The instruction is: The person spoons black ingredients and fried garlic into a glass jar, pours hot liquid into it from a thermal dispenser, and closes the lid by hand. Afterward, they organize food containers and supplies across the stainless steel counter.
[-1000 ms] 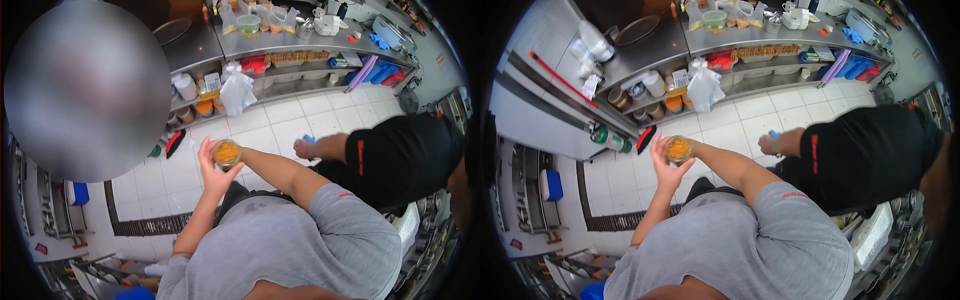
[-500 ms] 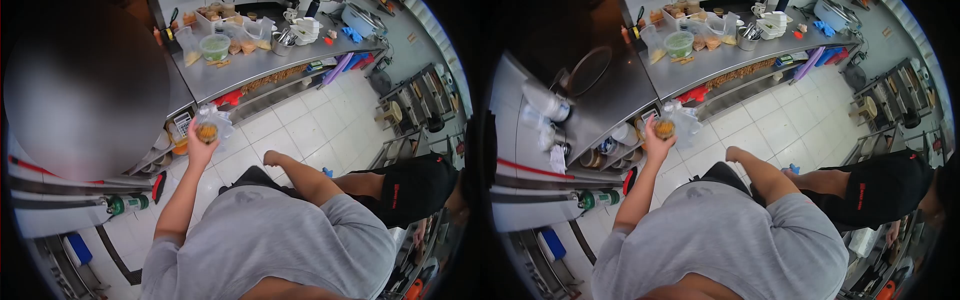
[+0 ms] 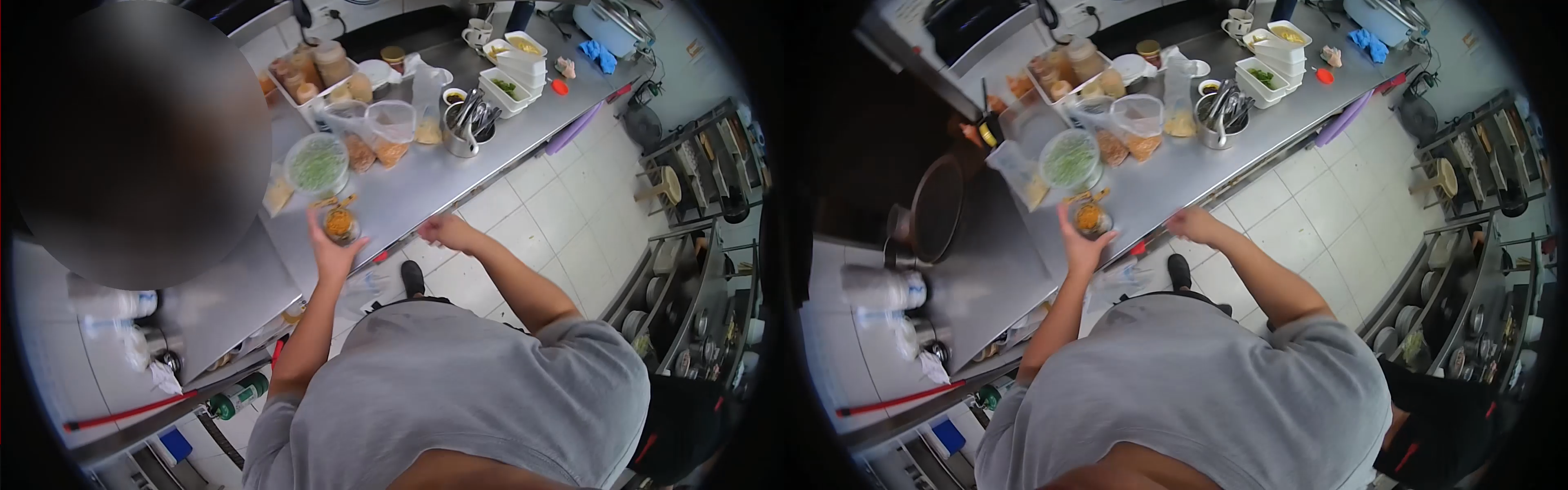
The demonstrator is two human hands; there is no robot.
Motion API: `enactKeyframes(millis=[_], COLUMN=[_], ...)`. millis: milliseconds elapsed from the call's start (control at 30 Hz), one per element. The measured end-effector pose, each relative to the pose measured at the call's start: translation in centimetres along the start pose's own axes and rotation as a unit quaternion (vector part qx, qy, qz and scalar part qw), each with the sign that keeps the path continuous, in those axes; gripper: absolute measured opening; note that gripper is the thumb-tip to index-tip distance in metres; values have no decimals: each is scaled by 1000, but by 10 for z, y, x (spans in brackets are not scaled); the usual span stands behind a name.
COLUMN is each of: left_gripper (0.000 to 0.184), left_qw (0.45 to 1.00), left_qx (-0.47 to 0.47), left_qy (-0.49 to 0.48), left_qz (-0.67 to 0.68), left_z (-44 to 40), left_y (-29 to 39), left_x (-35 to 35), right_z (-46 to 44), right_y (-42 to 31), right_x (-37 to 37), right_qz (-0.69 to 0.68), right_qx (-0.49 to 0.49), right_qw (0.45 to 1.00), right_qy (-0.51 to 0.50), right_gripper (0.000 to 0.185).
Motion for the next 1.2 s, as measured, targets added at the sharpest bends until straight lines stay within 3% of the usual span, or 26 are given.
enactKeyframes(millis=[67, 133, 200, 333, 400, 433, 467, 533, 567, 667, 733, 767, 867, 933, 1000, 1100, 1200], left_gripper=[99, 86, 71, 32, 32, 32, 33, 41, 46, 55, 63, 67, 67, 67, 71, 68, 57], left_qw=[998, 998, 996, 998, 978, 986, 968, 967, 966, 981, 982, 983, 981, 985, 983, 978, 987], left_qx=[44, 43, 28, -41, 64, -62, -186, -188, -188, 56, 42, 35, -77, -43, 14, 71, -29], left_qy=[34, 51, 81, 49, 81, -20, -118, -145, -160, -71, -70, -69, -117, -65, 4, -15, -101], left_qz=[-29, -15, 2, 29, -184, -155, -120, -95, -81, -171, -168, -167, -135, -152, -182, -195, -124], left_z=[-13, -32, -65, -160, -207, -225, -237, -246, -248, -216, -195, -186, -179, -177, -176, -171, -153], left_y=[6, 19, 46, 97, 71, 74, 79, 46, 34, 85, 95, 99, 105, 79, 58, 67, 78], left_x=[-4, -18, -26, -6, 21, 32, 43, 64, 72, 55, 52, 52, 58, 63, 61, 65, 56], right_z=[-23, -41, -41, -94, -126, -140, -161, -199, -211, -218, -168, -147, -143, -183, -220, -250, -232], right_y=[-64, -113, -163, -203, -233, -248, -249, -240, -234, -231, -248, -260, -254, -241, -214, -186, -174], right_x=[-32, -63, -93, -119, -116, -112, -103, -92, -93, -108, -116, -107, -49, -22, -7, 17, 14], right_qz=[30, -25, 30, 28, 131, 198, 268, 402, 401, 365, 295, 276, 297, 426, 464, 518, 542], right_qx=[-107, -194, -217, -303, -360, -397, -340, -221, -234, -313, -402, -489, -455, -322, -301, -251, -256], right_qw=[993, 980, 976, 952, 919, 889, 895, 882, 879, 862, 836, 789, 837, 846, 833, 815, 798], right_qy=[-33, -47, -11, 40, 91, 115, 111, 105, 108, 158, 231, 251, 65, -5, -19, -71, -67], right_gripper=[26, 23, 22, 21, 23, 25, 23, 19, 22, 27, 24, 21, 17, 17, 18, 20, 23])
Point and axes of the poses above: each hand's wrist, its own z-axis away from the middle knuckle, its own x-axis out of the palm, y = z × x, the point moved 4 cm from there along -z, towards the middle knuckle, and after that the axes turned 3 degrees about -x, right-handed, at the moved point
